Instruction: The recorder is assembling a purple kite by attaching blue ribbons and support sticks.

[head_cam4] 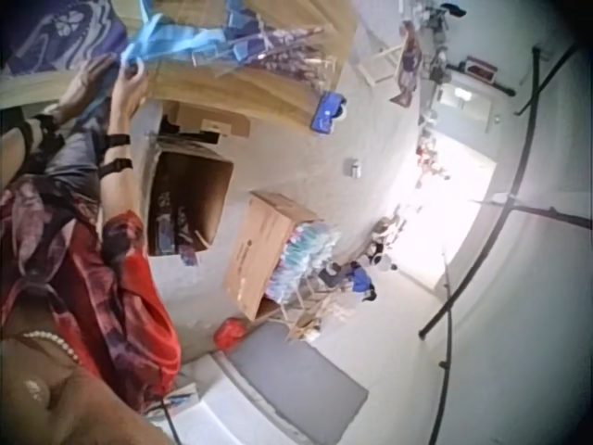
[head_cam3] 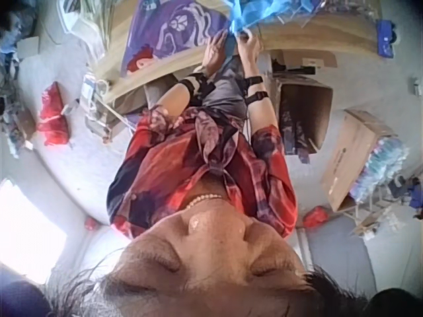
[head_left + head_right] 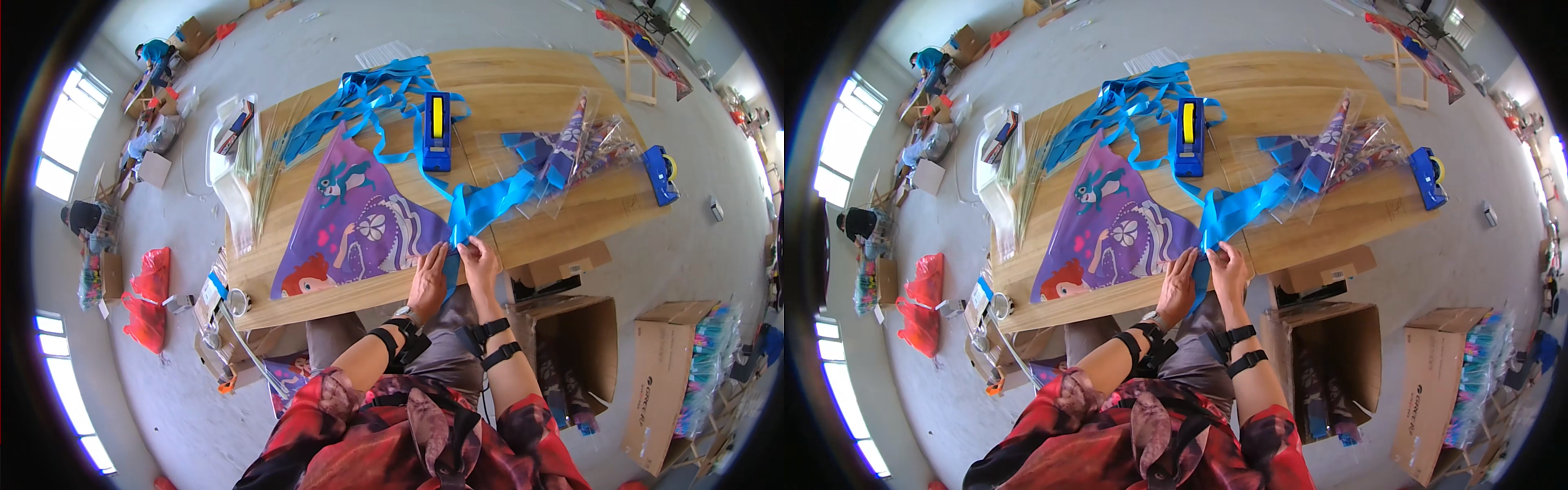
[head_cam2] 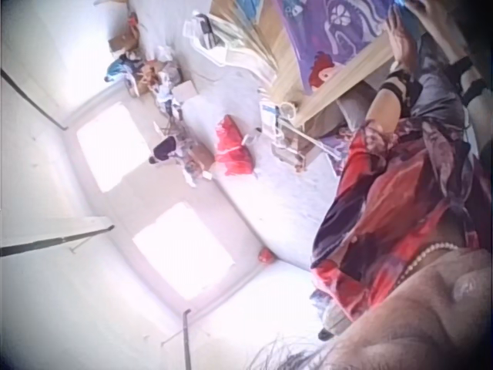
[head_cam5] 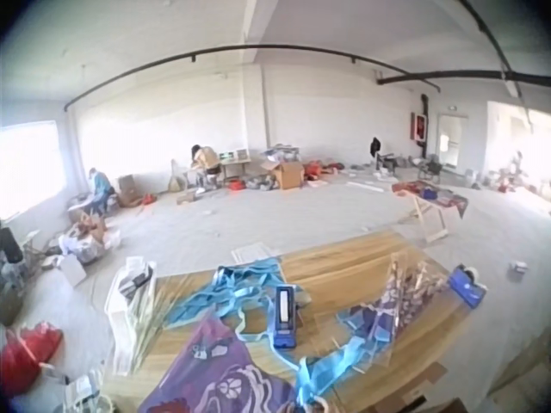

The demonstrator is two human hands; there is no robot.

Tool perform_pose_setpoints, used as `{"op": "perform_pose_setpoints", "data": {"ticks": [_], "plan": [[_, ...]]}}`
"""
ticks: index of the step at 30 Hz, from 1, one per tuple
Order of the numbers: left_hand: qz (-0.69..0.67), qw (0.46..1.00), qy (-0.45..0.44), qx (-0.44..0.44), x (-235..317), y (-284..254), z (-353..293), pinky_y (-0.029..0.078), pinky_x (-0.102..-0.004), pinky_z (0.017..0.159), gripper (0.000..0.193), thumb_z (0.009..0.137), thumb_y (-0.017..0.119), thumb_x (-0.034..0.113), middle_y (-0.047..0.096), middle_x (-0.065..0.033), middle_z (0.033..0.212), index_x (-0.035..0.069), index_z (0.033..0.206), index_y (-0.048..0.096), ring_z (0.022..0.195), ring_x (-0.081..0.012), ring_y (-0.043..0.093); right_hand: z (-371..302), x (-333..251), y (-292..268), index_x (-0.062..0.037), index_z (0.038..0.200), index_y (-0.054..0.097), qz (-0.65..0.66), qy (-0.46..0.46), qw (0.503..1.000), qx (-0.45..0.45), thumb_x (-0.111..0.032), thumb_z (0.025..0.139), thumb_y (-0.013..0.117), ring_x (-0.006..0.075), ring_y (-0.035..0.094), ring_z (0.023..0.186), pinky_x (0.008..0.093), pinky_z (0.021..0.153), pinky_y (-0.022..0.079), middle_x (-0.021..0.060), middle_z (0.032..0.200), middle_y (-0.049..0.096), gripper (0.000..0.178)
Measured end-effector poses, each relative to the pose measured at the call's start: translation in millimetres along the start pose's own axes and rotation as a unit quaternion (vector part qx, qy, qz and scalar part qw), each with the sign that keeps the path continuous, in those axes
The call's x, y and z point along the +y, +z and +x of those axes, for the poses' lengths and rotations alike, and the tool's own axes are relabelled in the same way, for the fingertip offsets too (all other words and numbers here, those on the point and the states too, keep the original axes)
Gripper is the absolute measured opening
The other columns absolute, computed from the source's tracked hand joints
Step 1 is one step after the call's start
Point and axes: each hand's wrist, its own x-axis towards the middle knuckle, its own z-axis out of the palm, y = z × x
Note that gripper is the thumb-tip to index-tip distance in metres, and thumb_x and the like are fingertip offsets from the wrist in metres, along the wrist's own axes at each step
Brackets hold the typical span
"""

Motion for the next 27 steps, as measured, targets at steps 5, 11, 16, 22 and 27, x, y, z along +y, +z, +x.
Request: {"op": "perform_pose_setpoints", "data": {"ticks": [5,11,16,22,27], "plan": [[0.007,1.000,0.010,0.001,0,5,2,0.037,-0.0516,0.114,0.069,0.083,0.050,-0.007,0.046,-0.0250,0.151,-0.003,0.151,0.042,0.134,-0.0454,0.046,16,6,3,0.0065,0.124,0.067,0.251,0.099,0.961,-0.059,-0.015,0.090,0.080,0.0143,0.067,0.092,0.0288,0.080,0.055,0.0109,0.107,0.073,0.042],[0.015,1.000,0.012,0.012,-2,0,-2,0.038,-0.0501,0.113,0.069,0.082,0.051,-0.008,0.046,-0.0248,0.151,-0.003,0.151,0.043,0.135,-0.0434,0.045,15,-18,4,0.0089,0.126,0.065,0.284,0.096,0.953,-0.039,-0.015,0.092,0.079,0.0116,0.067,0.092,0.0254,0.083,0.053,0.0077,0.105,0.073,0.043],[0.013,1.000,0.016,0.006,4,1,0,0.039,-0.0490,0.113,0.069,0.082,0.051,-0.010,0.046,-0.0243,0.150,-0.004,0.150,0.043,0.133,-0.0426,0.045,25,-4,5,0.0069,0.127,0.065,0.251,0.038,0.966,-0.045,-0.016,0.092,0.080,0.0097,0.062,0.085,0.0260,0.073,0.050,0.0044,0.105,0.071,0.045],[0.008,1.000,0.014,0.004,4,-1,0,0.040,-0.0479,0.113,0.069,0.081,0.050,-0.010,0.046,-0.0235,0.150,-0.004,0.150,0.043,0.131,-0.0424,0.046,31,6,-7,-0.0034,0.119,0.070,0.364,0.179,0.913,-0.040,-0.015,0.093,0.078,0.0052,0.056,0.085,0.0230,0.071,0.041,-0.0016,0.102,0.069,0.029],[0.010,1.000,0.020,0.003,4,-2,-1,0.040,-0.0473,0.113,0.070,0.081,0.052,-0.009,0.045,-0.0227,0.150,-0.004,0.151,0.042,0.132,-0.0419,0.046,24,9,-7,-0.0004,0.122,0.069,0.321,0.051,0.944,-0.052,-0.015,0.095,0.077,0.0101,0.062,0.096,0.0265,0.083,0.050,0.0027,0.111,0.071,0.032]]}}
